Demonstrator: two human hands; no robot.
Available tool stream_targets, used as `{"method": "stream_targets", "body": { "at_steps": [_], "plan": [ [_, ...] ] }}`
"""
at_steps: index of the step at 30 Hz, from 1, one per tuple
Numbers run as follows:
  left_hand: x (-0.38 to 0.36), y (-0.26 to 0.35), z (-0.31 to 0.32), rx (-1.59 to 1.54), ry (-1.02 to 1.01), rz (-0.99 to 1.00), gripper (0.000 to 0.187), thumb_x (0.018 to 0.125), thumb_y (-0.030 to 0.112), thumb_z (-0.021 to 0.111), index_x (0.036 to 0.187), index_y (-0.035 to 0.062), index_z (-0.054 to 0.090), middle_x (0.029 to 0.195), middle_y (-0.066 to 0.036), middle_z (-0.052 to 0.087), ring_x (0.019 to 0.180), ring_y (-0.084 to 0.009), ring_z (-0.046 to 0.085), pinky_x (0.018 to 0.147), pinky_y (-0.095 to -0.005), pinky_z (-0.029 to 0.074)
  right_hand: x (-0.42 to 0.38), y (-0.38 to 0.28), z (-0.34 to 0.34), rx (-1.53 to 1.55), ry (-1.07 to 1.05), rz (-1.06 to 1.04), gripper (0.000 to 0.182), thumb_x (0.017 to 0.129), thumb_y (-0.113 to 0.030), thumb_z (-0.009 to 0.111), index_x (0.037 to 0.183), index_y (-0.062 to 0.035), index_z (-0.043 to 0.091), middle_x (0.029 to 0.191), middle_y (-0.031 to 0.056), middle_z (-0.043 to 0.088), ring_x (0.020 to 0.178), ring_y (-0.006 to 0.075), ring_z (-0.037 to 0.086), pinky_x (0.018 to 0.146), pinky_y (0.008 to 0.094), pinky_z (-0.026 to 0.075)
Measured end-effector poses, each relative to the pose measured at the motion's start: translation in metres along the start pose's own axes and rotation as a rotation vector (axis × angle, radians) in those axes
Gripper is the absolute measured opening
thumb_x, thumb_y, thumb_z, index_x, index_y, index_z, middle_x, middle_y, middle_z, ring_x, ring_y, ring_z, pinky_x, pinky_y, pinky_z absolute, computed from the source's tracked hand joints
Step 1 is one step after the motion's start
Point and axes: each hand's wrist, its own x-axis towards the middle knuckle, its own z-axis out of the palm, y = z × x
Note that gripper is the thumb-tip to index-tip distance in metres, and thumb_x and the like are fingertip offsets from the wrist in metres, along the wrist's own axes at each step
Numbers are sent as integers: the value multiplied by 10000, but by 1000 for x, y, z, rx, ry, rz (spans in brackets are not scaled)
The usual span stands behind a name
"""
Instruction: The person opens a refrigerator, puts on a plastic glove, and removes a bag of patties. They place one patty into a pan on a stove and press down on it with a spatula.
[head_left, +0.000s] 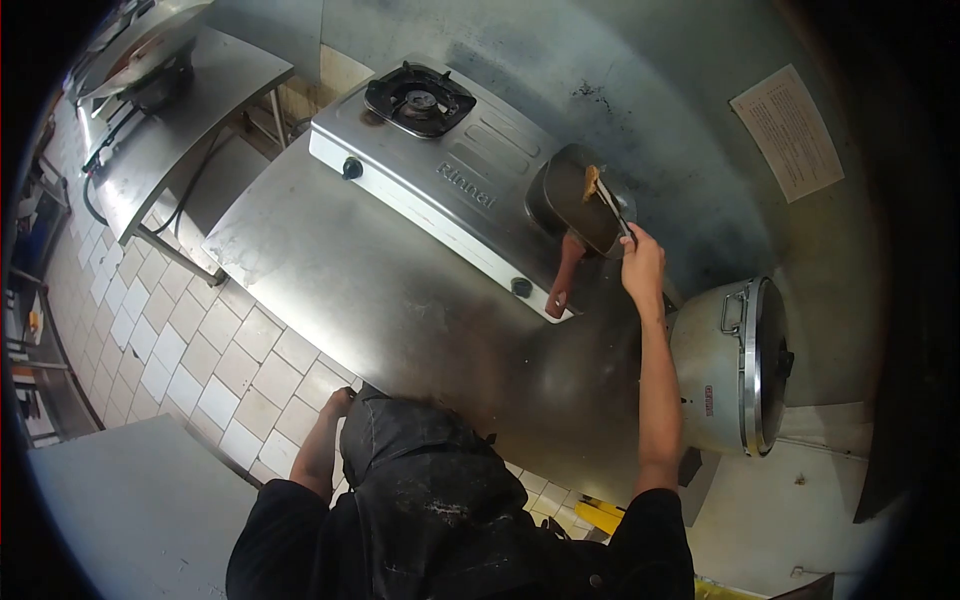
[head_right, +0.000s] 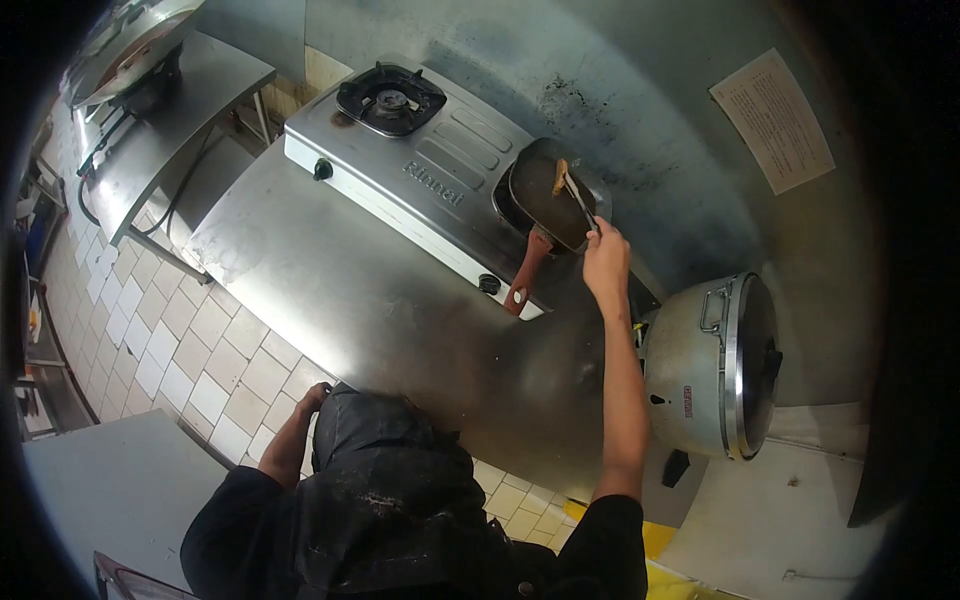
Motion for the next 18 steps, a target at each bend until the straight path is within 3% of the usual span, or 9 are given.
{"method": "stream_targets", "body": {
  "at_steps": [1, 2, 4, 5, 11, 15, 18],
  "plan": [
    [5, 3, -3, 47, -12, -12, 364, 785, 308, 677, 1040, 49, 691, 1066, -206, 673, 1027, -334, 642, 877, -396, 514, 7, 25, 10, -8, 80, -61, 304, 888, -36, 541, 1175, 2, 632, 962, 162, 697, 736, 269, 656, 678, 354, 496],
    [10, 1, -3, 93, -23, -25, 351, 787, 301, 671, 1035, 54, 693, 1062, -205, 674, 1022, -333, 644, 875, -396, 517, 10, 33, 6, -11, 81, -62, 304, 888, -36, 541, 1175, 2, 632, 962, 162, 697, 736, 269, 656, 678, 354, 496],
    [19, -1, -6, 105, -18, 17, 301, 791, 273, 654, 1007, 68, 700, 1050, -203, 677, 1009, -334, 646, 863, -398, 522, 14, 41, 3, 696, -124, 382, 339, 925, -60, 530, 1244, 50, 561, 957, 126, 699, 546, 108, 531, 465, 228, 400],
    [22, 0, -8, 74, -10, 11, 286, 791, 264, 648, 996, 72, 703, 1043, -202, 679, 1000, -335, 648, 858, -399, 523, 12, 38, 1, 849, -121, 494, 350, 936, -54, 517, 1274, 37, 530, 969, 92, 687, 508, 13, 373, 404, 162, 298],
    [22, 5, -10, 19, -10, 4, 271, 793, 250, 643, 990, 75, 706, 1026, -202, 683, 988, -326, 656, 856, -395, 527, -2, 72, 13, 1060, -258, 743, 408, 930, -49, 528, 1322, 33, 451, 1012, 144, 668, 515, 38, 407, 388, 164, 310],
    [15, 6, -2, 43, -26, -51, 308, 787, 269, 662, 1014, 66, 704, 1049, -200, 678, 1024, -320, 647, 872, -387, 522, -10, 81, 10, 1045, -235, 775, 355, 931, -48, 524, 1273, 45, 510, 974, 116, 668, 508, 47, 394, 388, 166, 295],
    [13, -2, 5, 80, -19, -15, 350, 772, 305, 688, 1014, 53, 702, 1061, -199, 676, 1032, -316, 644, 880, -381, 519, -13, 82, -2, 934, -364, 725, 363, 920, -75, 550, 1261, 46, 520, 962, 105, 663, 519, 41, 403, 386, 158, 296]
  ]
}}
